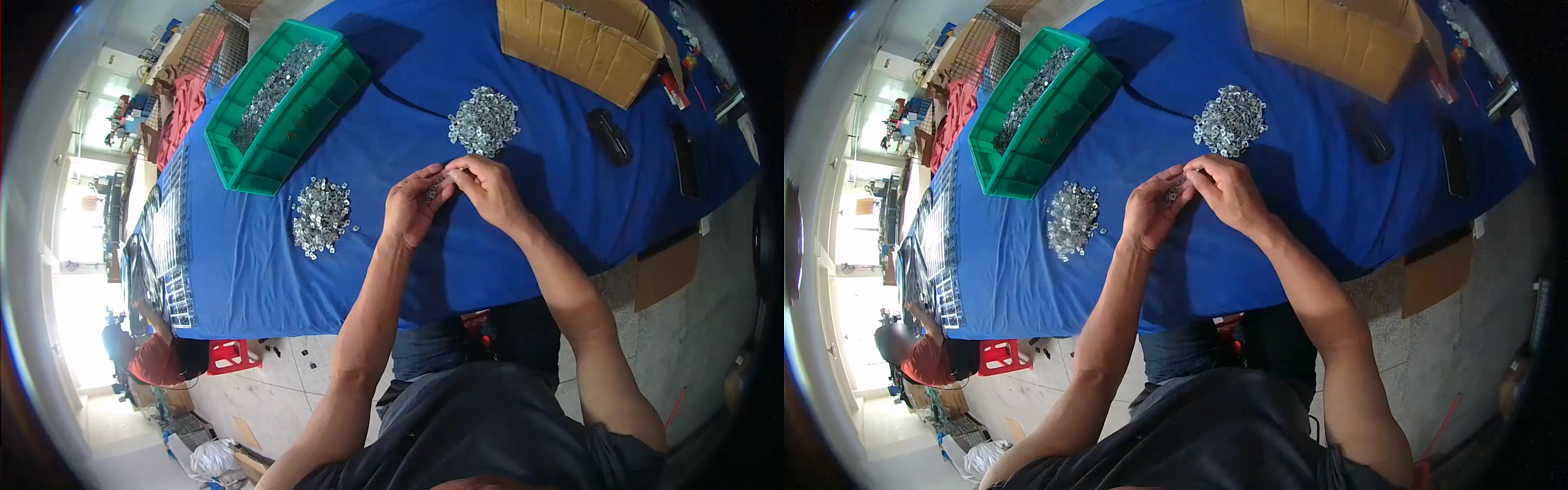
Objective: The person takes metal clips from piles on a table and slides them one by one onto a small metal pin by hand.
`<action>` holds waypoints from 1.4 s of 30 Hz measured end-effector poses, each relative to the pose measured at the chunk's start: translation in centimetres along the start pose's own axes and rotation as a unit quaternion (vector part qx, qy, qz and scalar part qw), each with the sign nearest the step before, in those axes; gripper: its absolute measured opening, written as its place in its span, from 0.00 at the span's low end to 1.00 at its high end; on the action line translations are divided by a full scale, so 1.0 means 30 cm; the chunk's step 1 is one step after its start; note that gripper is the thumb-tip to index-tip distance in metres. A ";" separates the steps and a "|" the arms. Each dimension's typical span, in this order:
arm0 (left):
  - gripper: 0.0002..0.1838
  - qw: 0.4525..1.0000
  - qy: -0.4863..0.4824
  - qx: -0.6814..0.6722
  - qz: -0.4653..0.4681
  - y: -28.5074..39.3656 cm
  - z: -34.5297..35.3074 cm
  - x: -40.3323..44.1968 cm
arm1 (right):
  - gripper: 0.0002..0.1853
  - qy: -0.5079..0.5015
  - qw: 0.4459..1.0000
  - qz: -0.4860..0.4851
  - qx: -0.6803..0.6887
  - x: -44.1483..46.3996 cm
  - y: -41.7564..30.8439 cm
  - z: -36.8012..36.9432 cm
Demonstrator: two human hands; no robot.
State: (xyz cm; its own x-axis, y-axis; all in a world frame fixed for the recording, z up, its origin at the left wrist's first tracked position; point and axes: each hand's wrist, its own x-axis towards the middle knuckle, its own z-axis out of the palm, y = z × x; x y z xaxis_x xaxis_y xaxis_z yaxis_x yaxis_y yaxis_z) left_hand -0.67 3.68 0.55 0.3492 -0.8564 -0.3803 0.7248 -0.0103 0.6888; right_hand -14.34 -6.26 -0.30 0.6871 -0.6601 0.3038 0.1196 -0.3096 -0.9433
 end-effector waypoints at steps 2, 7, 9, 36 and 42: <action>0.15 1.000 -0.019 -0.001 -0.007 -0.002 -0.011 0.004 | 0.05 -0.006 1.000 -0.019 -0.017 -0.003 -0.002 0.005; 0.16 1.000 -0.029 0.000 -0.010 -0.002 -0.015 0.005 | 0.05 -0.004 0.999 -0.035 -0.034 -0.009 0.005 0.016; 0.16 0.999 -0.035 0.000 -0.012 0.000 -0.013 0.003 | 0.05 -0.003 0.999 -0.037 -0.030 -0.008 0.006 0.017; 0.19 0.999 -0.023 0.022 -0.008 -0.002 0.009 -0.005 | 0.06 0.187 0.967 -0.021 -0.169 0.032 0.048 -0.066; 0.17 0.999 -0.004 0.032 -0.023 0.009 0.008 -0.014 | 0.09 0.115 0.986 0.118 0.033 0.031 0.043 -0.053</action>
State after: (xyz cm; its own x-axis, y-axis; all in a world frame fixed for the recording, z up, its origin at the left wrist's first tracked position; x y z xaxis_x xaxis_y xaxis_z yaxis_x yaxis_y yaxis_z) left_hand -0.76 3.90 1.05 0.3117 -0.8587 -0.4067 0.7002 -0.0818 0.7093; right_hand -14.68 -8.36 -1.03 0.5214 -0.8486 0.0895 0.0264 -0.0888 -0.9957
